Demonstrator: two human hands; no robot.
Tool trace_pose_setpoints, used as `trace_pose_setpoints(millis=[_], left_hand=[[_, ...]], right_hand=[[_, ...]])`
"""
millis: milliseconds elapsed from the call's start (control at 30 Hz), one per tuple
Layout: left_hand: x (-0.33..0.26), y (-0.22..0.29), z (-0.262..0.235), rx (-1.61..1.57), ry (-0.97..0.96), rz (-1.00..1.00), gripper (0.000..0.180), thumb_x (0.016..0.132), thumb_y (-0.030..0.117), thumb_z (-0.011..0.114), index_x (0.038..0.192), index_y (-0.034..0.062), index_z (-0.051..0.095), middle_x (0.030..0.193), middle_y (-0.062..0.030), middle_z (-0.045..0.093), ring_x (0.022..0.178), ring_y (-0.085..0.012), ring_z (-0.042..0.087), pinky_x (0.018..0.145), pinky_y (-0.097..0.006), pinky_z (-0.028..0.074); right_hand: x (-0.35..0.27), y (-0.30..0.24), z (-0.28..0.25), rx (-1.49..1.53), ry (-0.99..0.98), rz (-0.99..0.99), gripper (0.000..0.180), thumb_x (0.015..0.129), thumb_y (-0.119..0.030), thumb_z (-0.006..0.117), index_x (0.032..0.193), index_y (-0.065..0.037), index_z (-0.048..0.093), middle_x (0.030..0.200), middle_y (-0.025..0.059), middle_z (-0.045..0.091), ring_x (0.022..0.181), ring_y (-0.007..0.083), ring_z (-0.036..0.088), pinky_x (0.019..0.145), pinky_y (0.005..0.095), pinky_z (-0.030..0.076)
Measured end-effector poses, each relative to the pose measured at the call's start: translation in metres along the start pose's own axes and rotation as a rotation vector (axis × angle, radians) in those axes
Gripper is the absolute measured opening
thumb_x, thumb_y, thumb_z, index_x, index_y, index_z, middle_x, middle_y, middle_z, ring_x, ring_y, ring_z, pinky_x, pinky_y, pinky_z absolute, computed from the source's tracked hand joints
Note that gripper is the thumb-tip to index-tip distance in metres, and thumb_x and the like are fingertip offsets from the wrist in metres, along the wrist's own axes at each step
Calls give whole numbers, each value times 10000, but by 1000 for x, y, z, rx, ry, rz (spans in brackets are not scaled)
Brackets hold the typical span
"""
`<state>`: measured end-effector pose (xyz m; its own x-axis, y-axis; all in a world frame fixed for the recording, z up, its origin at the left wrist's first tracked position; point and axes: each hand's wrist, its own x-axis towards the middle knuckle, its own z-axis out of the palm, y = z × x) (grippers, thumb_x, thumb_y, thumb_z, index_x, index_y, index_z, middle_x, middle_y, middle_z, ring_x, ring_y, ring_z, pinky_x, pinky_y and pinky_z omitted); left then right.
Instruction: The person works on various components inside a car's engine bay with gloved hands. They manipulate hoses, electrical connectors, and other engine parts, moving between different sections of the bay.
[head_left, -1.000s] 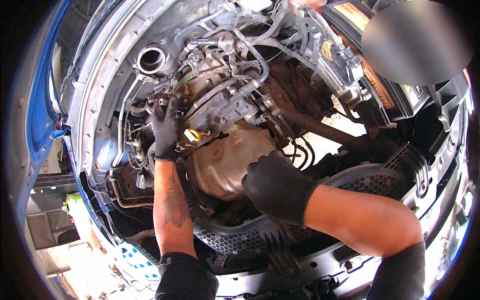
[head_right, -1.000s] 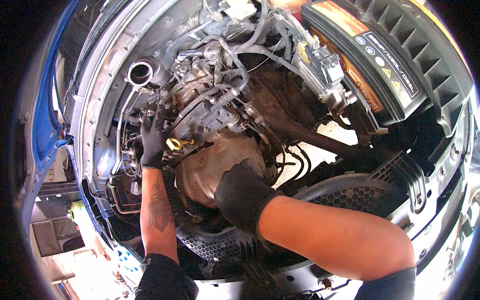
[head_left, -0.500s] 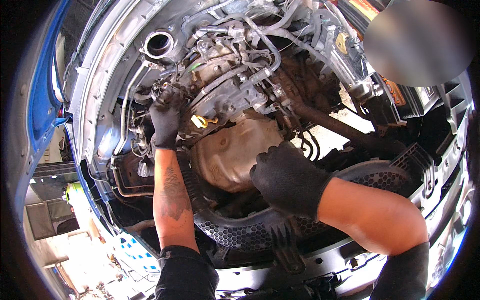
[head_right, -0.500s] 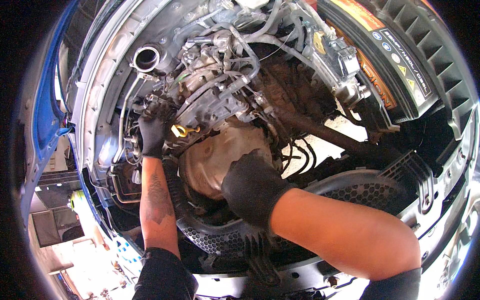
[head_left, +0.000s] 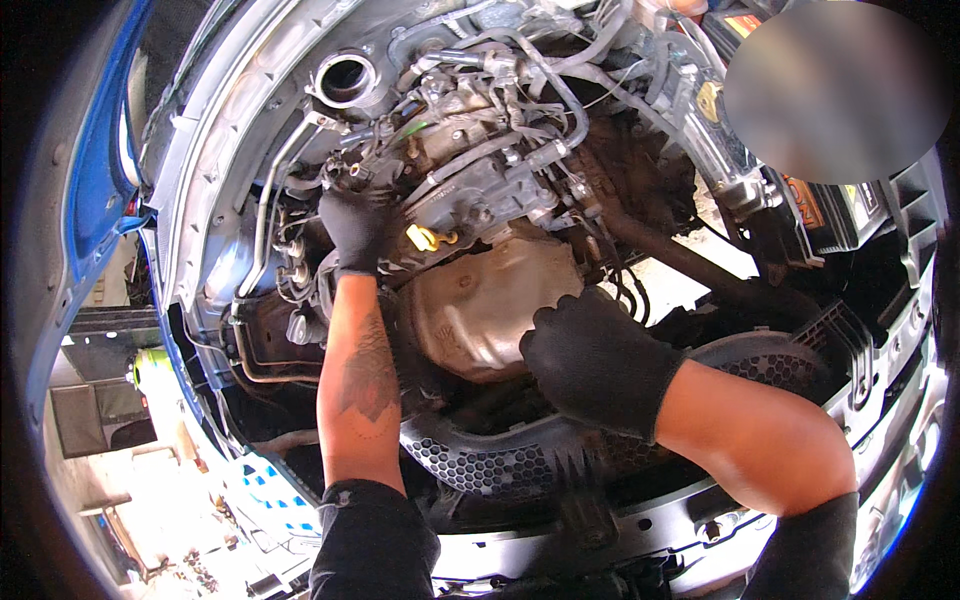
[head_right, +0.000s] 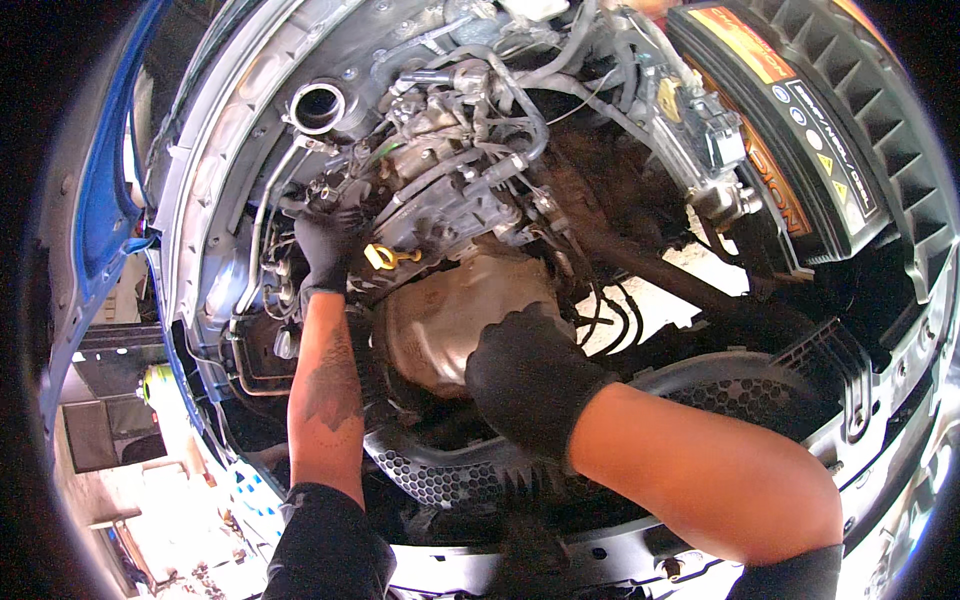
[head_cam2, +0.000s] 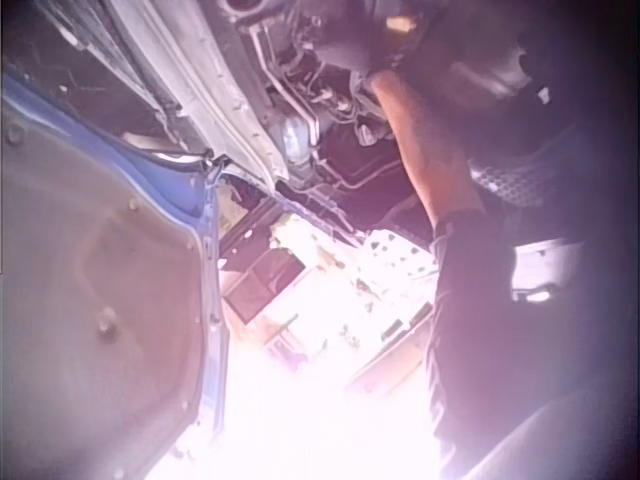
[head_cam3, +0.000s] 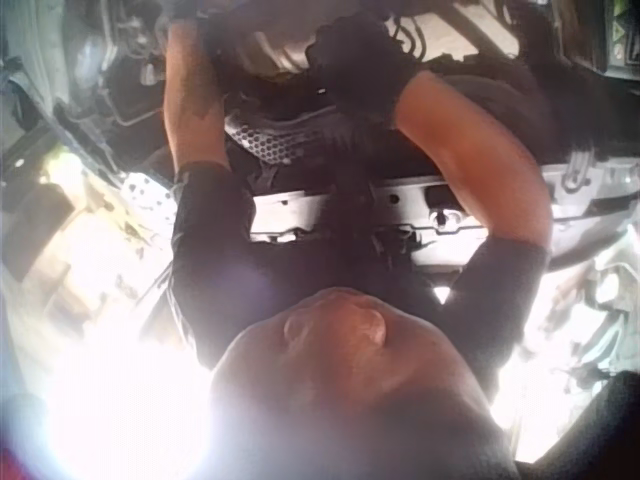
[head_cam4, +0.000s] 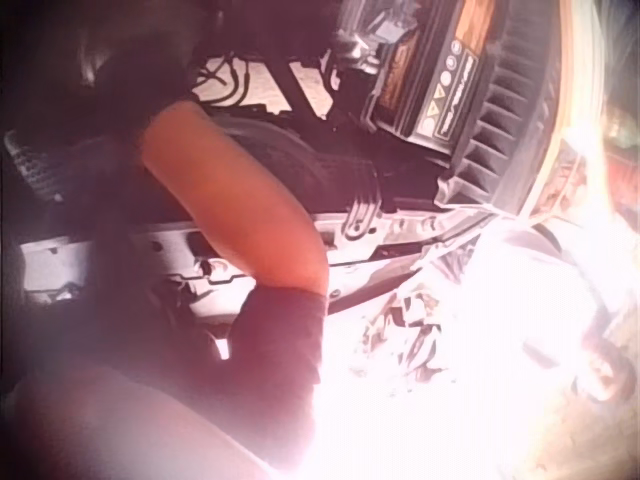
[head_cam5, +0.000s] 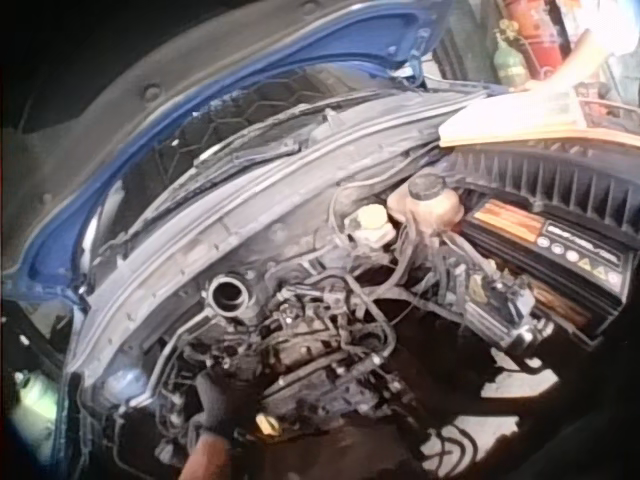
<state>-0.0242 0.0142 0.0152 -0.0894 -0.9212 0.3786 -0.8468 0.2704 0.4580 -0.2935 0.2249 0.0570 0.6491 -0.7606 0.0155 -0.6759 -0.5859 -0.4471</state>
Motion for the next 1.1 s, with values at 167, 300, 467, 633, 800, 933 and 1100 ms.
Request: trace_pose_setpoints(millis=[167, 300, 467, 633, 800, 933, 1100], left_hand=[[-3, 0, 8, -541, -51, 108, 189, 938, 111, 665, 1045, -35, 718, 956, -103, 753, 828, -156, 687, 763, -312, 528], [-3, -4, -5, -154, -64, -37, 161, 929, 125, 682, 950, -27, 731, 879, -91, 751, 765, -129, 662, 721, -314, 522], [0, 0, 7, -274, 63, -145, 209, 879, 184, 752, 889, -24, 728, 785, -79, 730, 692, -121, 625, 680, -306, 512], [0, -11, 1, -184, -13, 113, 200, 873, 184, 750, 892, -14, 738, 760, -86, 730, 660, -150, 629, 671, -338, 516], [2, -8, 4, -196, 121, 31, 249, 885, 224, 747, 885, -23, 718, 758, -95, 733, 668, -166, 659, 651, -339, 511], [-4, 3, 11, -713, 17, -21, 164, 919, 126, 703, 903, -33, 741, 810, -80, 747, 721, -143, 668, 696, -312, 518], [0, -10, -6, -135, -22, -43, 151, 906, 120, 720, 924, -26, 752, 825, -71, 752, 772, -129, 687, 720, -304, 527]], right_hand=[[1, 0, -1, -13, -46, 6, 125, 740, -169, 643, 803, -68, 682, 787, 137, 656, 736, 305, 666, 672, 453, 512], [1, 0, -1, -10, -41, 20, 131, 733, -179, 654, 797, -68, 684, 787, 137, 659, 734, 310, 674, 671, 458, 516], [2, 1, -3, -21, -81, 25, 129, 737, -187, 669, 788, -70, 686, 782, 135, 660, 727, 315, 681, 666, 452, 521], [3, 0, -2, -22, -55, 18, 142, 748, -199, 677, 801, -67, 689, 782, 133, 660, 721, 304, 678, 662, 451, 522], [2, 2, -2, -8, -43, -1, 147, 738, -193, 674, 809, -66, 690, 789, 132, 660, 725, 296, 674, 655, 444, 521], [2, 3, 2, -18, -15, -7, 135, 729, -176, 663, 801, -64, 686, 784, 133, 656, 723, 298, 672, 651, 442, 521], [1, 2, 2, -5, 14, -6, 119, 740, -168, 645, 785, -61, 672, 776, 135, 651, 710, 305, 665, 645, 449, 519]])
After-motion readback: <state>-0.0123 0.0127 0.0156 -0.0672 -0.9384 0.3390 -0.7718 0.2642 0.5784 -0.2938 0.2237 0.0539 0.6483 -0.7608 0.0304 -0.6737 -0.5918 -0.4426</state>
